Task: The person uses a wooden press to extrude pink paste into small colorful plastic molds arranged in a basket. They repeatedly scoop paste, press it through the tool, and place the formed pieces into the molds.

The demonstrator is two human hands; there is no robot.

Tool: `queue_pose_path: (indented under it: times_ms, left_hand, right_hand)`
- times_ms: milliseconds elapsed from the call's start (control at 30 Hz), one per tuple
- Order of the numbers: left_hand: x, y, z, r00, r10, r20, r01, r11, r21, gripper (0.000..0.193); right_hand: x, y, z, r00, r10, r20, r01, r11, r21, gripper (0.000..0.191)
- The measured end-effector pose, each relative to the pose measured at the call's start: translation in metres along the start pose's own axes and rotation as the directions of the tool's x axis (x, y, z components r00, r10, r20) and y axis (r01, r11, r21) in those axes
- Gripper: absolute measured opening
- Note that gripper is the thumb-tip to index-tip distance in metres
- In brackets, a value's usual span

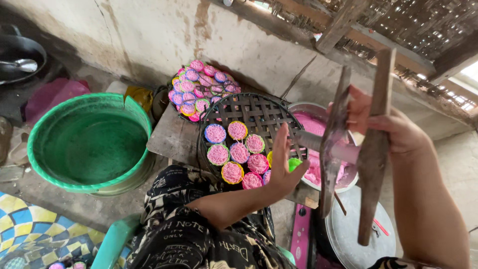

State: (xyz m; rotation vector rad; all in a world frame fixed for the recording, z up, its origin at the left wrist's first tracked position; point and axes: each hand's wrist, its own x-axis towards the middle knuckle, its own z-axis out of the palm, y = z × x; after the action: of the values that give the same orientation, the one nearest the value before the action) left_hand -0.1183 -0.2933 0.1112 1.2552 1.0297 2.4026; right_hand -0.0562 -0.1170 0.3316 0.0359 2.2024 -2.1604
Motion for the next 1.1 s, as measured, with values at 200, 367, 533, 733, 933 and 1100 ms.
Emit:
queue_pose_path:
  times_ms: [200,367,533,733,933,1100]
  left_hand:
    - [-0.048,-0.021,0.050,0.826,-0.242,0.508,0.555,0.201,-0.807,0.105]
    - [-0.044,-0.029,0.053,0.624,0.042,0.781,0.775,-0.164,-0.610,0.098]
    - [-0.034,0.009,0.058,0.638,0.212,0.740,0.761,-0.315,-0.567,0.104]
    - [-0.021,0.037,0.061,0.661,0.302,0.686,0.746,-0.358,-0.561,0.108]
    - [-0.038,0.014,0.062,0.651,0.236,0.721,0.740,-0.412,-0.533,0.111]
    - [-0.059,-0.014,0.078,0.645,0.216,0.733,0.726,-0.474,-0.499,0.121]
  right_hand:
    - [-0.006,0.012,-0.009,0.974,0.161,-0.159,-0.163,0.987,-0.001,0.088]
    - [0.003,0.036,-0.007,0.944,0.272,-0.189,-0.246,0.958,0.151,0.089]
    - [0.011,0.057,0.005,0.922,0.353,-0.162,-0.290,0.904,0.315,0.103]
    - [0.023,0.060,0.027,0.932,0.343,-0.118,-0.275,0.880,0.387,0.112]
    - [0.021,0.054,0.034,0.950,0.218,-0.223,-0.171,0.962,0.211,0.119]
    - [0.020,0.058,0.017,0.952,0.261,-0.161,-0.194,0.919,0.343,0.117]
